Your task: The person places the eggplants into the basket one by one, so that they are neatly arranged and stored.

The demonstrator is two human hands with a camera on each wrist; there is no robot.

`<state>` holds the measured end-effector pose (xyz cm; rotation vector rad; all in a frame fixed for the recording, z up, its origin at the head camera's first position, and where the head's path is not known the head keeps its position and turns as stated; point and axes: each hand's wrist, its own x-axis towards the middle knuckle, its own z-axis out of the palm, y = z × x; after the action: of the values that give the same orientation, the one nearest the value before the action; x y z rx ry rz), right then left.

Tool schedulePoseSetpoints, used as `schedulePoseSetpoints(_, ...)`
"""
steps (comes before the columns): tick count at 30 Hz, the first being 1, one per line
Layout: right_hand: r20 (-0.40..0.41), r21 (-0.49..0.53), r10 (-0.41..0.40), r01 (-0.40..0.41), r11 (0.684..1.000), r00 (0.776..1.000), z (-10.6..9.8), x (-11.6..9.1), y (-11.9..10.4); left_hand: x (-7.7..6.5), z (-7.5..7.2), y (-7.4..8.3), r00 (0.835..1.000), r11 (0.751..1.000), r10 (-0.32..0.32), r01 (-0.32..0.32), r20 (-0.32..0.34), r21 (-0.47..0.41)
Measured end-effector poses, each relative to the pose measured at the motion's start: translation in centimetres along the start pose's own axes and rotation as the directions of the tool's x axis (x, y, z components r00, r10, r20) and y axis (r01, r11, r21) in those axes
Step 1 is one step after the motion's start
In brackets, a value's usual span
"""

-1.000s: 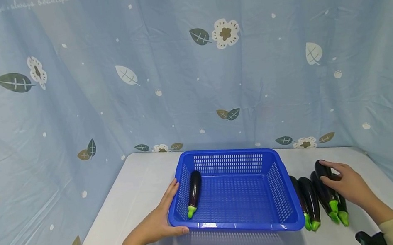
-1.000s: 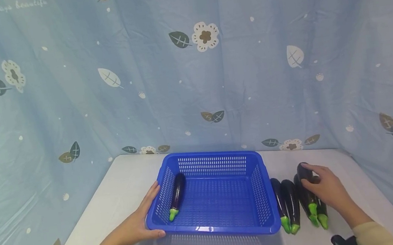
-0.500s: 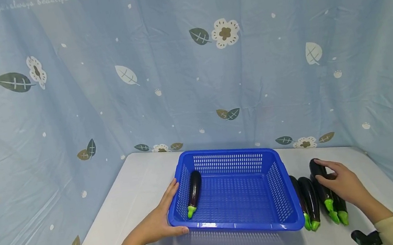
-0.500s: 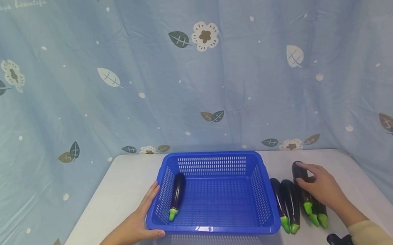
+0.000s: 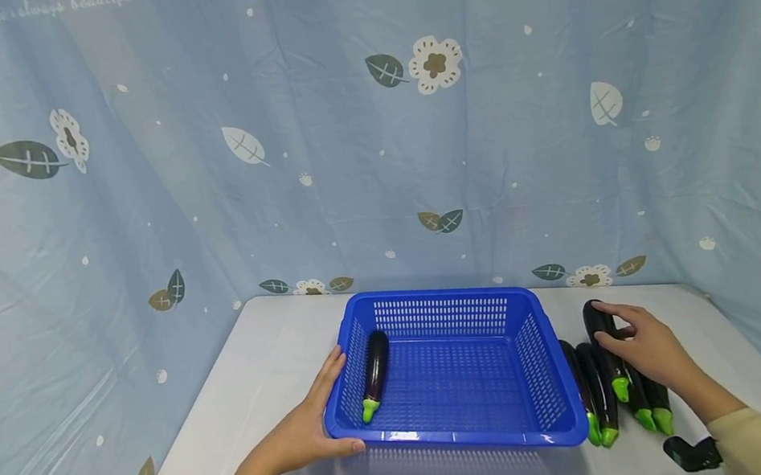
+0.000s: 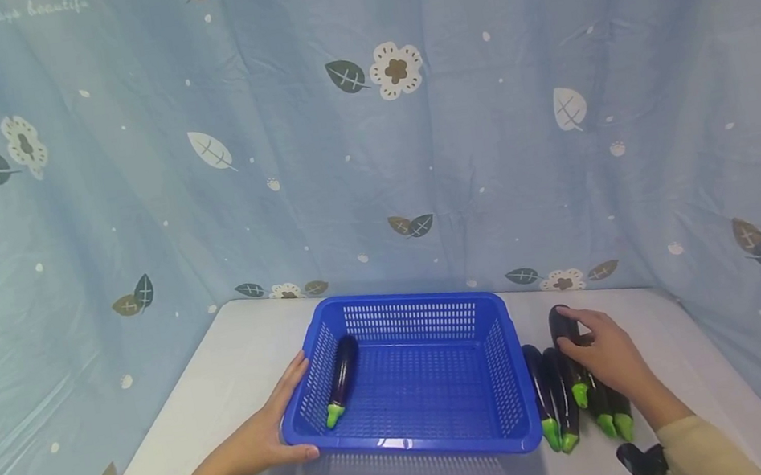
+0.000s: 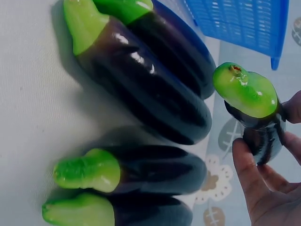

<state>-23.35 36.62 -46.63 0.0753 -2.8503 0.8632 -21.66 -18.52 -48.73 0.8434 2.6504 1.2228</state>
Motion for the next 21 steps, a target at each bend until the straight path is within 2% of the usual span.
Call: schedulePoseSetpoints(21,0.013,0.031,-0.011,0.011,0.999,1.0,0.5,0.7,-2.1,0.0,0.1,-0.3,1.0,1.0,-0.002,0.002,-0.001,0.002)
